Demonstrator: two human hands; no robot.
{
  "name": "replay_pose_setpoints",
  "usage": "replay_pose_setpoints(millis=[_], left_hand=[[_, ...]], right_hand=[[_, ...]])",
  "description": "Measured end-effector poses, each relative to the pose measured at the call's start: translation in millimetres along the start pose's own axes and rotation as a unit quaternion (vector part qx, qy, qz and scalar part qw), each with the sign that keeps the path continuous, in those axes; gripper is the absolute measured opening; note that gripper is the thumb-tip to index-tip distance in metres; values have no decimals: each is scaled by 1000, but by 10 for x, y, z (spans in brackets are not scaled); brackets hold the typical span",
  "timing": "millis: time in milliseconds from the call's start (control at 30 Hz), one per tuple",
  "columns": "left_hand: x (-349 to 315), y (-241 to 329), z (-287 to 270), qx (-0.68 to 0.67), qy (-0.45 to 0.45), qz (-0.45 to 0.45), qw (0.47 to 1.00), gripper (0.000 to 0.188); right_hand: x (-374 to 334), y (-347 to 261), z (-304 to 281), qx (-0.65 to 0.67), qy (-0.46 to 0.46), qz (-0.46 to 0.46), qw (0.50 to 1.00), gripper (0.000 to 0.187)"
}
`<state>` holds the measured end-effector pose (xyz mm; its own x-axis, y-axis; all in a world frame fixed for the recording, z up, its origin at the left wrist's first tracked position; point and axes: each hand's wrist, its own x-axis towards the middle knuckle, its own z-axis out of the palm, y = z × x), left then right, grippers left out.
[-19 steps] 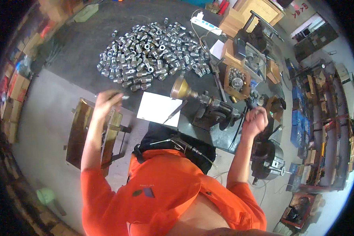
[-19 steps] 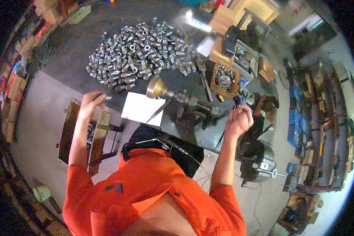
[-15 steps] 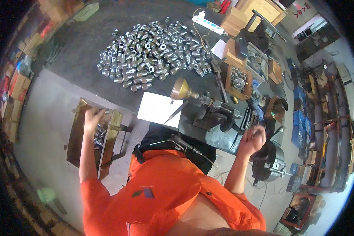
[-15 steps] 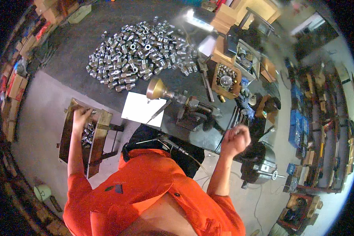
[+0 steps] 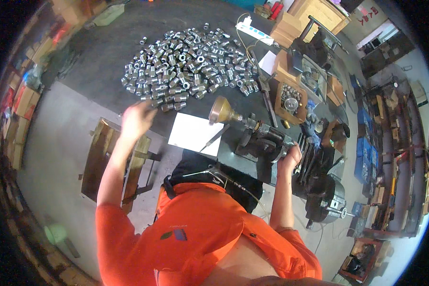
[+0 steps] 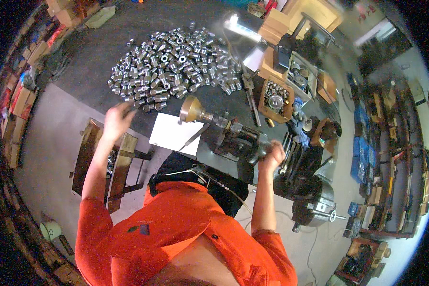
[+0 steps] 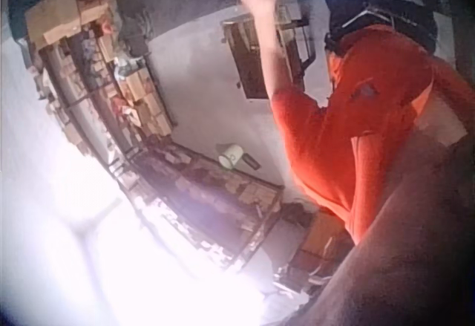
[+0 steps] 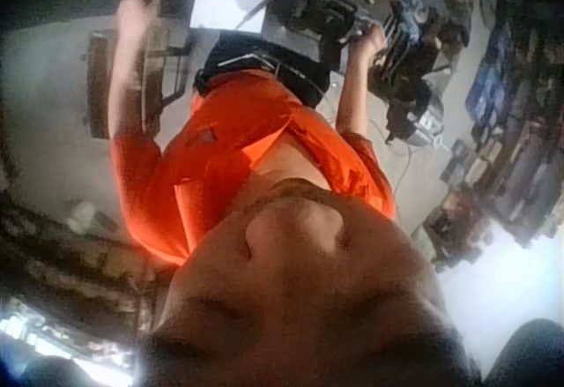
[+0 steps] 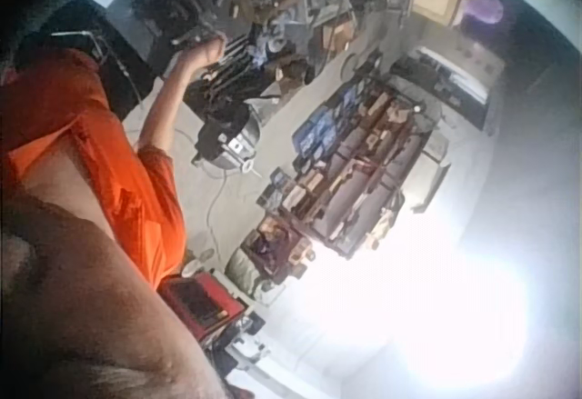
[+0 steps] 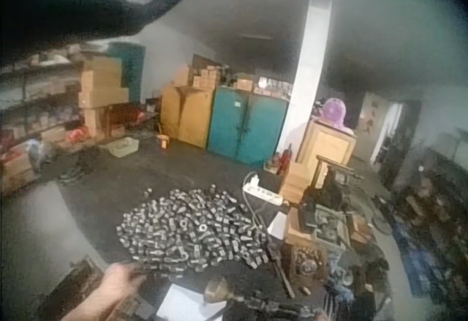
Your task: The person repeatedly picks small cylindrical metal parts from a pile, presses them against a rotating grinding wheel, and places them into a wooden bin. The process is repeated continuously throughout the clip.
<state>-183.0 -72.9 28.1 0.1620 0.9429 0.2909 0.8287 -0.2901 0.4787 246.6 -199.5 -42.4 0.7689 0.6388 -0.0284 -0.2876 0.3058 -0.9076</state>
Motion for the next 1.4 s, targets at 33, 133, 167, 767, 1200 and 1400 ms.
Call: replay_pose_setpoints(millis=[33, 133, 167, 767, 1200, 1400], left_hand=[[153, 266, 45, -19, 3, 58, 998, 25], [614, 689, 413, 43, -26, 204, 978, 22], [768, 744, 558, 89, -63, 222, 969, 22], [17, 725, 454, -10, -69, 178, 982, 32], [-380, 692, 511, -16, -50, 158, 986, 26], [-165, 711, 399, -222, -84, 92, 967, 26]], right_hand=[[2, -23, 26, -13, 2, 0, 1000, 15], [102, 51, -82, -42, -23, -51, 998, 15], [121, 92, -143, -41, -47, -39, 997, 16], [-278, -102, -67, -35, 21, 73, 996, 16], [-253, -70, -133, -11, 16, 78, 997, 15], [-290, -103, -95, -10, 22, 79, 997, 12]])
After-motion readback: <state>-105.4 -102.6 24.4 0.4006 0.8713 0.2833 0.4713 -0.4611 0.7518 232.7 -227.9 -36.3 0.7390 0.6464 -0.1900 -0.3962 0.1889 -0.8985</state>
